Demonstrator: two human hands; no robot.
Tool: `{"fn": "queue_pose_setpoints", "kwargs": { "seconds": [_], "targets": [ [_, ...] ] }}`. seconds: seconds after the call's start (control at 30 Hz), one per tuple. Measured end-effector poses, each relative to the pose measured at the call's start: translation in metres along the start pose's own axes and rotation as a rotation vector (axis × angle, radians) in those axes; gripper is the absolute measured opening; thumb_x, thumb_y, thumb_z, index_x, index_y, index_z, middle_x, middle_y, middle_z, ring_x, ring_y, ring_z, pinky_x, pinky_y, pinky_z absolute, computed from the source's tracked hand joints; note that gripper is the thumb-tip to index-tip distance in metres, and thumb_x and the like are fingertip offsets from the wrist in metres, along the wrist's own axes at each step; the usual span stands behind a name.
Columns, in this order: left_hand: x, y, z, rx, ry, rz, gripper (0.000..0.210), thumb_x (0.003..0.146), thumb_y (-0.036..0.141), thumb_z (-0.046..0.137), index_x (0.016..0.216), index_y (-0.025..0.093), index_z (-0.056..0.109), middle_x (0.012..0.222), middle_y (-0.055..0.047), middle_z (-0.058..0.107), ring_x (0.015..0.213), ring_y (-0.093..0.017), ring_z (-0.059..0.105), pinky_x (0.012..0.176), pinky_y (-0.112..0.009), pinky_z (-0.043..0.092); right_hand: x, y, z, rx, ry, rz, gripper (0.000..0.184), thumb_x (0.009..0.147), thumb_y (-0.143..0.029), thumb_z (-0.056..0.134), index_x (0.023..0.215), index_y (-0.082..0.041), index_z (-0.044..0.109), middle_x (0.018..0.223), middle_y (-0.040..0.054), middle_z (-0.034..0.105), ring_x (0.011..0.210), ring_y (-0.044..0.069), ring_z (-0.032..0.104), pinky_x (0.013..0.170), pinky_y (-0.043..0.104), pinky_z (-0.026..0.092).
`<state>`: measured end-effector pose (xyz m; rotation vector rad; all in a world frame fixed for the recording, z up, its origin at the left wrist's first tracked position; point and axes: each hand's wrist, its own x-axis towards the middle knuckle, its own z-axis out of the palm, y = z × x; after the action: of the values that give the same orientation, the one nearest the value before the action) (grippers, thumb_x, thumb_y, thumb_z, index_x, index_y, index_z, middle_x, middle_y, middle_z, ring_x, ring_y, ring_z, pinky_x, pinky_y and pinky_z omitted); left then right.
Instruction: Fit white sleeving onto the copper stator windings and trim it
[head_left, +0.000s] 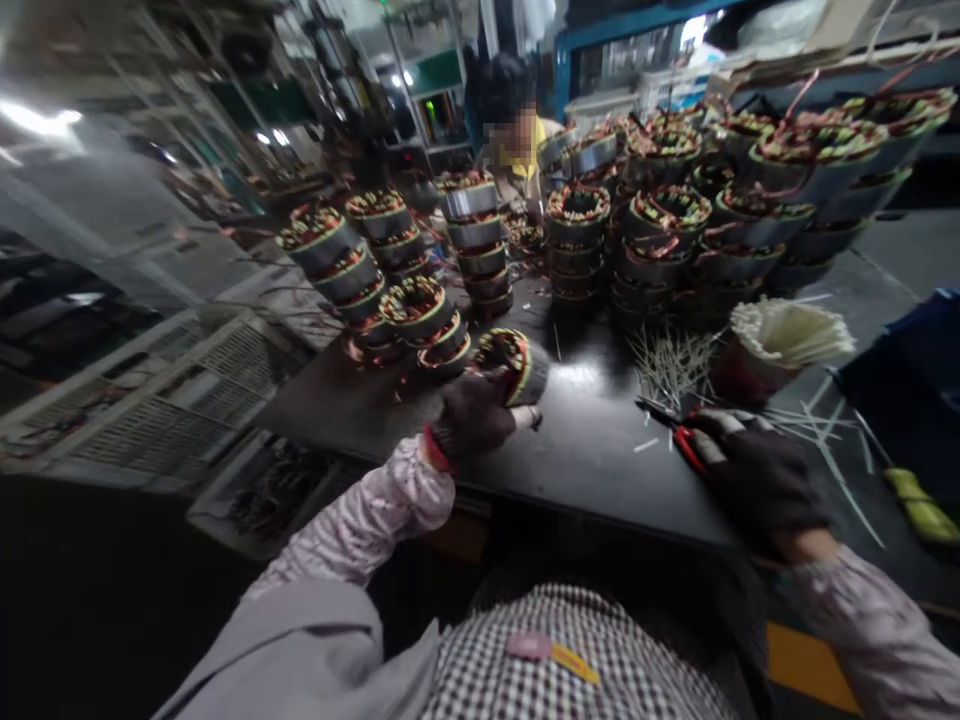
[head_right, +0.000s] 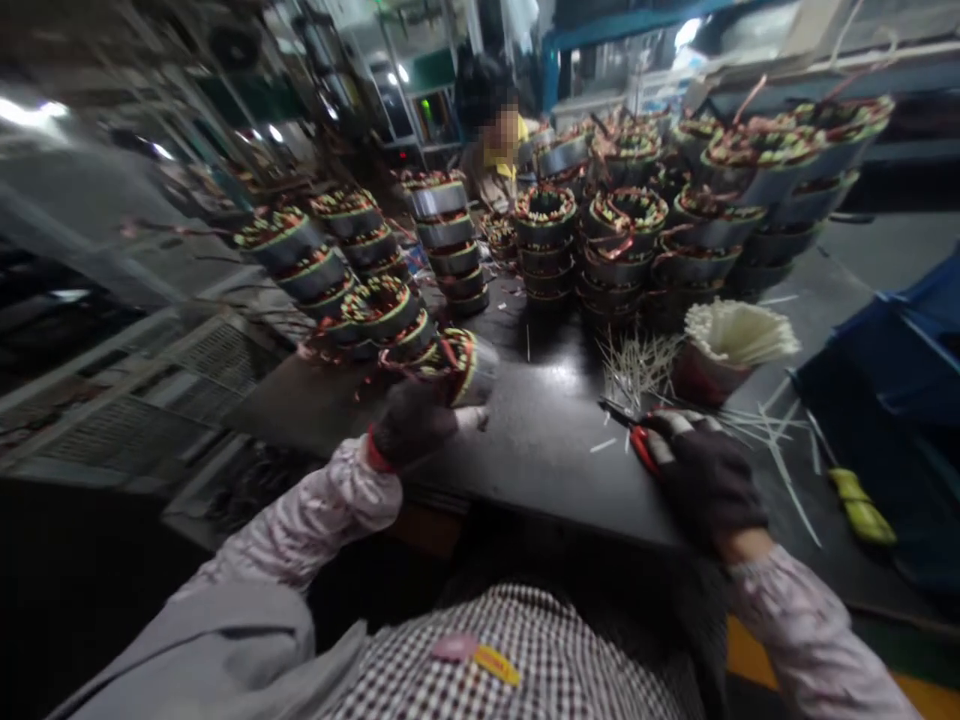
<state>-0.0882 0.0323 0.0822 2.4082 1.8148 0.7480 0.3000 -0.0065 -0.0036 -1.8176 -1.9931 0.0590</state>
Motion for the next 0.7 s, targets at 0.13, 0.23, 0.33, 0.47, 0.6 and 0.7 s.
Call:
{"fn": "queue_pose_setpoints", "kwargs": {
  "seconds": [0.13,0.23,0.33,0.47,0.6,0.7],
  "targets": [
    [-0.008,0.063,0.043,0.068,-0.481,0.124,0.040,0.083,0.043,0.085,0.117,0.020,0.081,0.110,-0.013,0.084,0.110,-0.036,0.080,0.100,-0.045,0.063,-0.004,0.001,0.001,-0.033,0.039,0.018,0.050,0.102,-0.052,0.057,0.132,-0.016,0.074,0.127,0.0212,0.078,0.116,0.040,0.071,0.100,0.056,0.058],
    [-0.014,0.096,0.059,0.050,-0.474,0.120,0.047,0.088,0.038,0.080,0.128,0.016,0.077,0.121,-0.019,0.082,0.117,-0.039,0.078,0.105,-0.052,0.063,-0.011,-0.009,0.005,0.054,0.171,-0.050,0.051,0.102,-0.050,0.061,0.136,-0.013,0.071,0.135,0.0250,0.074,0.126,0.041,0.068,0.107,0.058,0.058],
    [-0.035,0.100,0.049,-0.327,-0.276,0.065,0.046,0.095,0.028,0.069,0.141,0.020,0.070,0.135,-0.014,0.080,0.126,-0.031,0.076,0.113,-0.047,0.062,-0.020,-0.034,0.013,0.249,0.254,-0.115,0.055,0.098,-0.051,0.066,0.140,-0.016,0.066,0.130,0.0210,0.074,0.117,0.037,0.073,0.104,0.057,0.061],
    [-0.060,0.057,0.018,-0.696,0.089,0.042,0.036,0.105,0.027,0.055,0.135,0.023,0.072,0.132,-0.010,0.081,0.128,-0.027,0.076,0.116,-0.048,0.061,-0.023,-0.080,0.017,0.620,0.120,-0.063,0.054,0.095,-0.052,0.074,0.141,-0.024,0.065,0.111,0.0101,0.079,0.092,0.027,0.075,0.090,0.047,0.063],
    [-0.040,0.017,0.021,-0.462,0.026,0.306,0.031,0.093,0.036,0.070,0.119,0.020,0.077,0.130,-0.014,0.081,0.132,-0.035,0.073,0.128,-0.063,0.046,-0.007,-0.109,0.017,1.017,0.107,0.058,0.030,0.097,-0.054,0.072,0.104,-0.025,0.073,0.100,0.0048,0.078,0.090,0.022,0.072,0.085,0.039,0.061],
    [-0.017,0.020,0.050,-0.568,-0.195,0.297,0.035,0.074,0.046,0.087,0.098,0.022,0.080,0.113,-0.015,0.084,0.120,-0.038,0.075,0.124,-0.061,0.048,0.009,-0.112,0.022,1.311,0.128,0.314,0.037,0.088,-0.058,0.080,0.091,-0.024,0.066,0.081,-0.0018,0.071,0.065,0.013,0.062,0.062,0.029,0.056]
  ]
}}
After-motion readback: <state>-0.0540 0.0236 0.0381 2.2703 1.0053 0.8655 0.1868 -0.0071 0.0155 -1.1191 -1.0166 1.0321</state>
